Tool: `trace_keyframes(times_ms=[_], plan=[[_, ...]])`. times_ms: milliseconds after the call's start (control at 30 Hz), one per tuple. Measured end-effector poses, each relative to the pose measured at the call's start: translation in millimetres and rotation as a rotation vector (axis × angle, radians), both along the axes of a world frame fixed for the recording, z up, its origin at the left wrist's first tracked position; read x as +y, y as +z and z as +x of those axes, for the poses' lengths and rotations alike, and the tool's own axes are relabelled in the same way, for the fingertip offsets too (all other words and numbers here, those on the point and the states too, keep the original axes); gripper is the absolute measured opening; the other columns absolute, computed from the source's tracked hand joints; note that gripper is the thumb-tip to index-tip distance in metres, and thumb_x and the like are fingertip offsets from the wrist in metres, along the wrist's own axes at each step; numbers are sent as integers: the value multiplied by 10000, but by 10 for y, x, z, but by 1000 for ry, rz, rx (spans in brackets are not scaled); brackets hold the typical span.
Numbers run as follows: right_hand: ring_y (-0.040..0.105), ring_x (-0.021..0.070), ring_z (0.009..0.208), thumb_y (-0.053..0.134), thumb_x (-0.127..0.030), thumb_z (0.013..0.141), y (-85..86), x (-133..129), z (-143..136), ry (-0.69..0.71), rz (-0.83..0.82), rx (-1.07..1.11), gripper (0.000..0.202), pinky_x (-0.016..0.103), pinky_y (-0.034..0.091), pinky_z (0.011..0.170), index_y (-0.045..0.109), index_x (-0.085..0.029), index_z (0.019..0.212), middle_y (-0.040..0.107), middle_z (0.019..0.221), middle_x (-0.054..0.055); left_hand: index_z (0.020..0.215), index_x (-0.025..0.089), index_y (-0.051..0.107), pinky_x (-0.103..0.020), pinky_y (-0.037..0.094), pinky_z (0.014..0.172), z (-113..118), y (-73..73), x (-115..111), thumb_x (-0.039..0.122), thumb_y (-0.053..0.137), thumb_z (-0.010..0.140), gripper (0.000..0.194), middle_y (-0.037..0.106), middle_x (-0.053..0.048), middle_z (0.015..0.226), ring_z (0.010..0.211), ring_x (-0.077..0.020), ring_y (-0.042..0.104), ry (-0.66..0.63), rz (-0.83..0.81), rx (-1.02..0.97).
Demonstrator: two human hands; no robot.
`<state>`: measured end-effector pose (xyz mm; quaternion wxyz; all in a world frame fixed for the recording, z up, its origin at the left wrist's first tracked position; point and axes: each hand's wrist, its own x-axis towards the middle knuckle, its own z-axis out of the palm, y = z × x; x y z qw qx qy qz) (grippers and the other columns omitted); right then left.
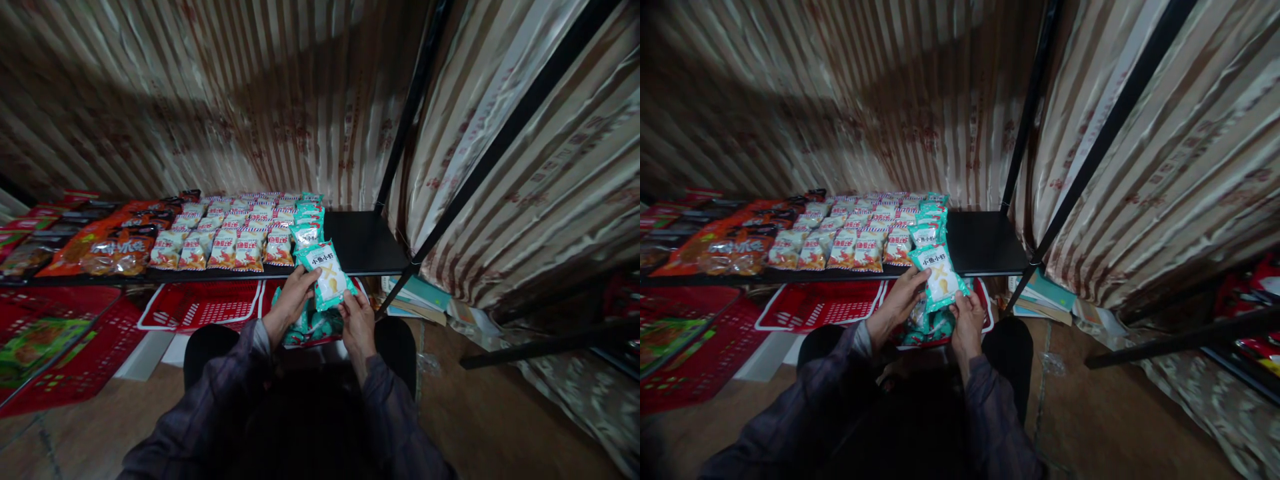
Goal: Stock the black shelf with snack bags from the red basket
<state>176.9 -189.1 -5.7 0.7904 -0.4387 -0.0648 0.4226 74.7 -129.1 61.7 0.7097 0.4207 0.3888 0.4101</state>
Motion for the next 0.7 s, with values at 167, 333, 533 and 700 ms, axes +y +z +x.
trace_keyframes(times_ms=[167, 333, 533, 700], plan=[[540, 49, 538, 804, -311, 605, 31, -19, 2, -27, 34, -30, 287, 150, 426, 480, 641, -191, 808, 665, 711, -46, 949, 189, 621, -242, 474, 616, 86, -37, -8, 406, 813, 585, 466, 722, -57, 977, 829, -195, 672, 85, -2, -28], [576, 65, 603, 814, -339, 601, 109, -74, -34, -73, 59, -23, 359, 177, 464, 557, 633, -208, 882, 669, 759, -42, 926, 171, 624, -225, 459, 560, 141, -96, 22, 362, 818, 579, 441, 724, -55, 911, 727, -162, 655, 147, -4, -94], [597, 90, 645, 842, -358, 562, 112, -148, -143, 123, 19, -79, 360, 207, 499, 613, 602, -193, 775, 647, 713, -32, 902, 168, 619, -210, 437, 514, 157, -135, 64, 333, 811, 588, 404, 703, -20, 813, 629, -122, 613, 199, 18, -109], [549, 89, 591, 808, -350, 577, 94, -143, -176, 153, 21, -173, 316, 213, 474, 575, 562, -199, 706, 613, 650, -47, 898, 166, 615, -242, 486, 575, 155, -167, 39, 330, 809, 586, 403, 708, -31, 826, 684, -154, 646, 195, -8, -146]])
